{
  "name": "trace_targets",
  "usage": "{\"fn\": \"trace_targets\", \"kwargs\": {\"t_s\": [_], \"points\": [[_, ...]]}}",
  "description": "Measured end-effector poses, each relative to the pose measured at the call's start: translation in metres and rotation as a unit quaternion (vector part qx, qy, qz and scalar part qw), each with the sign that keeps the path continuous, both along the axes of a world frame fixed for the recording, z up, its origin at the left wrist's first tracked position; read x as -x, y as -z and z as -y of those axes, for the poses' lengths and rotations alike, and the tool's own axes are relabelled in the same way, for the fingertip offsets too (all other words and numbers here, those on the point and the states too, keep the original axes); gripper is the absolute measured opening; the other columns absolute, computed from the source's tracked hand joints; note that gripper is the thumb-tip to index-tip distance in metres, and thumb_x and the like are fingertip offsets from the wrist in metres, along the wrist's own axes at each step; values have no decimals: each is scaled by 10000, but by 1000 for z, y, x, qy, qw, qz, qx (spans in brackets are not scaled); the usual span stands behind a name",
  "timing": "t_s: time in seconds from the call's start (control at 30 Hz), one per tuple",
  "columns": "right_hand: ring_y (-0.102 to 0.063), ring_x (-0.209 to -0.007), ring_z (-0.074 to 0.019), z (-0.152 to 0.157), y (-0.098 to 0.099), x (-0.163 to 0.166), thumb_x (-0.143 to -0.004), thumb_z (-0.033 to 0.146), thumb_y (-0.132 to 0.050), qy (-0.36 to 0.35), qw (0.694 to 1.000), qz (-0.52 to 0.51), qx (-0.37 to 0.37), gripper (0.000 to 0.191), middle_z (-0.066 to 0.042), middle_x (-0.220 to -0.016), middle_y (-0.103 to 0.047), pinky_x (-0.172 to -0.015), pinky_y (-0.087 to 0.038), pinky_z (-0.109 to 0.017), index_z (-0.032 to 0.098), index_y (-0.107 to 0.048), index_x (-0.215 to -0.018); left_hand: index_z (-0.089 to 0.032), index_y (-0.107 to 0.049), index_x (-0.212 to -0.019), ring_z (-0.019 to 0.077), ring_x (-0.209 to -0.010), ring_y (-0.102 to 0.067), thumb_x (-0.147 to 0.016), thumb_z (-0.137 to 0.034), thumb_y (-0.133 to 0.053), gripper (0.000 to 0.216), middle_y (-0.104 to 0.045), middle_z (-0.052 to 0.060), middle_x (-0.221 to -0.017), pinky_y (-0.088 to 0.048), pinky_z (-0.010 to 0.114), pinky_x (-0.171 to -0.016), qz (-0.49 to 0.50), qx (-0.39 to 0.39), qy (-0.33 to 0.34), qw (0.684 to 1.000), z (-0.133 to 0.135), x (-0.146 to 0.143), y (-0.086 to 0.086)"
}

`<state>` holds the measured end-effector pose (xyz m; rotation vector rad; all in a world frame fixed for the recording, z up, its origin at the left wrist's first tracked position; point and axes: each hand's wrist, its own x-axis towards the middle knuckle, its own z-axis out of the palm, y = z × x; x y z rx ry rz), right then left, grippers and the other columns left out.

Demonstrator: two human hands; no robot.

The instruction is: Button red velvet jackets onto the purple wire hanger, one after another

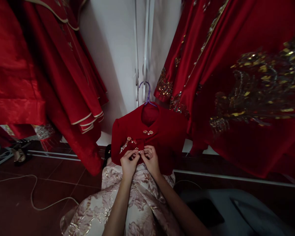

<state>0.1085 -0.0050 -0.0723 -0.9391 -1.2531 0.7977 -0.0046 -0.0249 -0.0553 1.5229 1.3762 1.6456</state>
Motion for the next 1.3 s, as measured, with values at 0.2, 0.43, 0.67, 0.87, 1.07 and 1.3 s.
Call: {"fn": "trace_targets", "kwargs": {"t_s": [0.2,0.43,0.67,0.87,1.07,1.3], "points": [[-577,-736,-122,-3,4,1,-720,258,-616,13,1000,5,-18,327,-33,-923,-537,-565,-487,-219,223,-451,-1000,-170,-721,-809,103,-601,-563,-686,-285,-651,183,-664,37,-756,-433,202,-551,1,27,23,999,-4,5,-1],[-558,-695,-107,-4,5,-1,-713,210,-601,-11,1000,15,-10,324,-7,-878,-504,-566,-465,-214,230,-444,-995,-153,-724,-761,125,-650,-600,-641,-255,-680,163,-688,59,-765,-462,214,-602,35,80,123,989,-12,24,-3],[-470,-563,-76,-9,4,-3,-685,183,-579,-17,999,37,-6,346,27,-805,-474,-471,-390,-185,230,-436,-996,-141,-610,-717,100,-577,-577,-581,-189,-702,171,-632,11,-629,-456,202,-573,100,93,109,985,-21,20,1],[-472,-575,-102,5,1,-4,-707,162,-560,22,997,55,-43,289,37,-709,-458,-518,-400,-219,214,-442,-966,-163,-568,-809,72,-594,-505,-690,-210,-623,139,-569,4,-748,-390,162,-505,43,25,53,997,-11,16,3],[-433,-617,-110,18,-1,-5,-769,231,-544,182,973,79,-117,112,-18,-813,-483,-583,-397,-255,194,-473,-848,-181,-608,-854,88,-678,-514,-762,-235,-570,113,-529,33,-891,-440,192,-576,-58,-42,8,997,-1,18,-4],[-545,-674,-143,10,-3,-5,-833,286,-480,140,984,108,-33,112,-27,-754,-583,-613,-430,-256,197,-521,-888,-228,-678,-895,152,-869,-553,-741,-293,-631,174,-553,43,-909,-448,262,-783,-110,-53,27,992,6,12,-12]]}}
